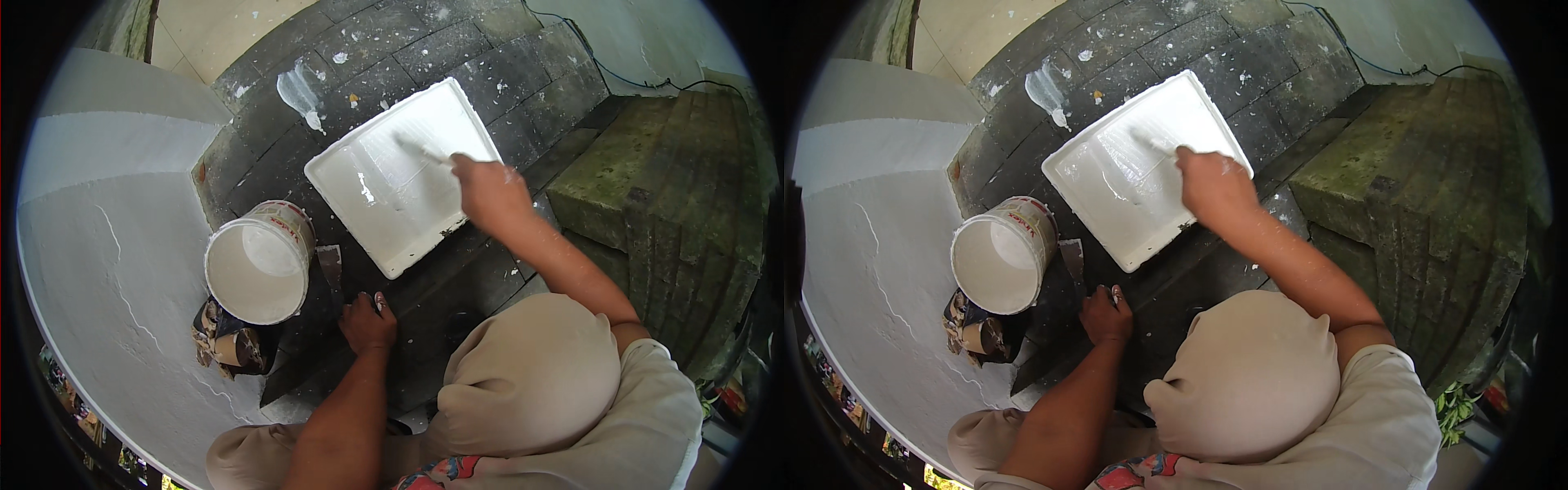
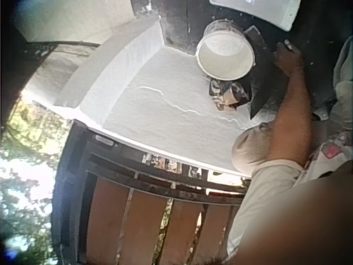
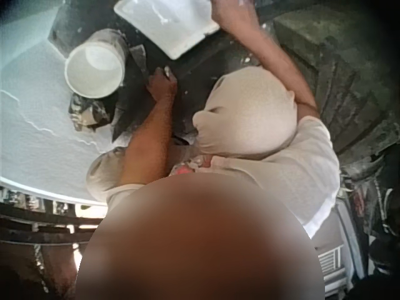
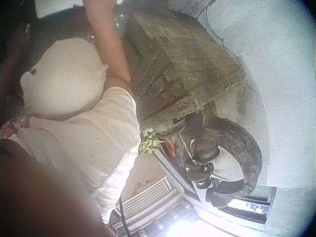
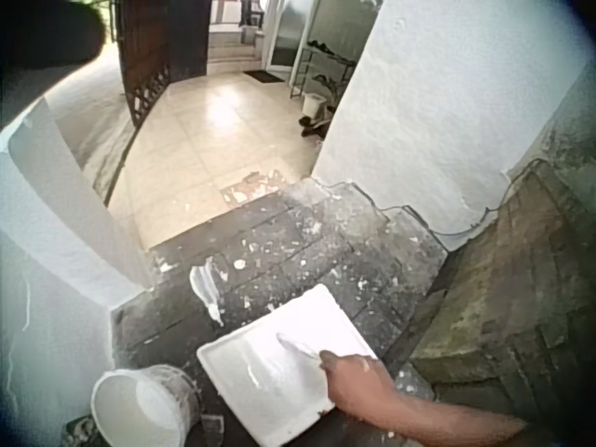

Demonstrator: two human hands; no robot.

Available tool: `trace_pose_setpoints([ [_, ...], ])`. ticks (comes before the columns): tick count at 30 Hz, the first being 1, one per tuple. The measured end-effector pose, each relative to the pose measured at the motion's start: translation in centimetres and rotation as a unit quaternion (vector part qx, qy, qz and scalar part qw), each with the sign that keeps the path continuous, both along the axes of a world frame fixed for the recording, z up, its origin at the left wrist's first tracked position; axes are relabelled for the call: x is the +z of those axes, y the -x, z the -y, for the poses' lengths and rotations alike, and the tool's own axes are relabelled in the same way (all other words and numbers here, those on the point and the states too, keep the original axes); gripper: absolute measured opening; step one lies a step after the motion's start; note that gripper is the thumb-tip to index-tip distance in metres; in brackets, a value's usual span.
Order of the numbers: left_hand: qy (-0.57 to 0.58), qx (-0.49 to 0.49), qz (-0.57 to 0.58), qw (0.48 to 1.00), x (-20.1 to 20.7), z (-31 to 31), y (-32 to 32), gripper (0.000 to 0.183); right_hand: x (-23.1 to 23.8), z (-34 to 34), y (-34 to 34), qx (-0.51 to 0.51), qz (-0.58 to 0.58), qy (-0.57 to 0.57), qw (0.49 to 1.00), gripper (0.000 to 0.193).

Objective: The person is mixing white paint in a tray using a paintbrush.

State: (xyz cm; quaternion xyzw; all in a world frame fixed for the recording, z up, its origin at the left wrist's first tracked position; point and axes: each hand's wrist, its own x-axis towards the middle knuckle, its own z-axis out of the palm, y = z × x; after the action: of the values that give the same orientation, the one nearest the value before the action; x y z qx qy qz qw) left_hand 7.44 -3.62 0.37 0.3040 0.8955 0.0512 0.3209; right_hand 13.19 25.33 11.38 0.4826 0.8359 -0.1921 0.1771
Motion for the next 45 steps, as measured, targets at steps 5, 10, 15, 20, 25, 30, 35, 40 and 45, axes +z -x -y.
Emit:
trace_pose_setpoints([
  [5, 0.005, -0.003, -0.005, 1.000, 0.1, -0.1, -0.1, 0.028, -2.0, -4.5, -1.5, -0.025, 0.011, -0.093, 0.995, 0.017],
  [10, -0.028, -0.003, -0.011, 1.000, -0.2, 0.1, -0.3, 0.028, -5.6, -6.6, 0.1, -0.030, 0.072, -0.101, 0.992, 0.018],
  [15, -0.015, -0.004, -0.016, 1.000, -0.3, 0.3, -0.2, 0.028, -6.3, -2.9, 3.5, 0.033, 0.066, -0.023, 0.997, 0.020],
  [20, -0.012, 0.009, -0.015, 1.000, 0.1, 0.3, 0.0, 0.028, -2.2, 0.6, 3.0, 0.067, 0.039, 0.046, 0.996, 0.020],
  [25, 0.005, 0.007, 0.000, 1.000, 0.2, -0.1, -0.1, 0.028, -1.5, -4.3, 0.1, -0.009, 0.053, -0.074, 0.996, 0.020],
  [30, 0.001, 0.002, -0.004, 1.000, 0.2, -0.5, -0.4, 0.028, -7.4, -1.0, 1.0, 0.073, 0.078, -0.070, 0.992, 0.024],
  [35, 0.019, 0.004, -0.008, 1.000, -0.1, 0.5, 0.1, 0.028, -5.3, 6.9, 4.0, 0.161, -0.024, 0.082, 0.983, 0.020],
  [40, -0.011, 0.011, 0.003, 1.000, -0.3, 0.3, -0.1, 0.026, -1.1, 1.3, 3.0, 0.049, 0.002, 0.081, 0.996, 0.018],
  [45, -0.010, 0.004, 0.000, 1.000, -0.2, 0.3, 0.0, 0.026, -2.0, -5.0, 2.3, -0.025, 0.057, -0.052, 0.997, 0.021],
])
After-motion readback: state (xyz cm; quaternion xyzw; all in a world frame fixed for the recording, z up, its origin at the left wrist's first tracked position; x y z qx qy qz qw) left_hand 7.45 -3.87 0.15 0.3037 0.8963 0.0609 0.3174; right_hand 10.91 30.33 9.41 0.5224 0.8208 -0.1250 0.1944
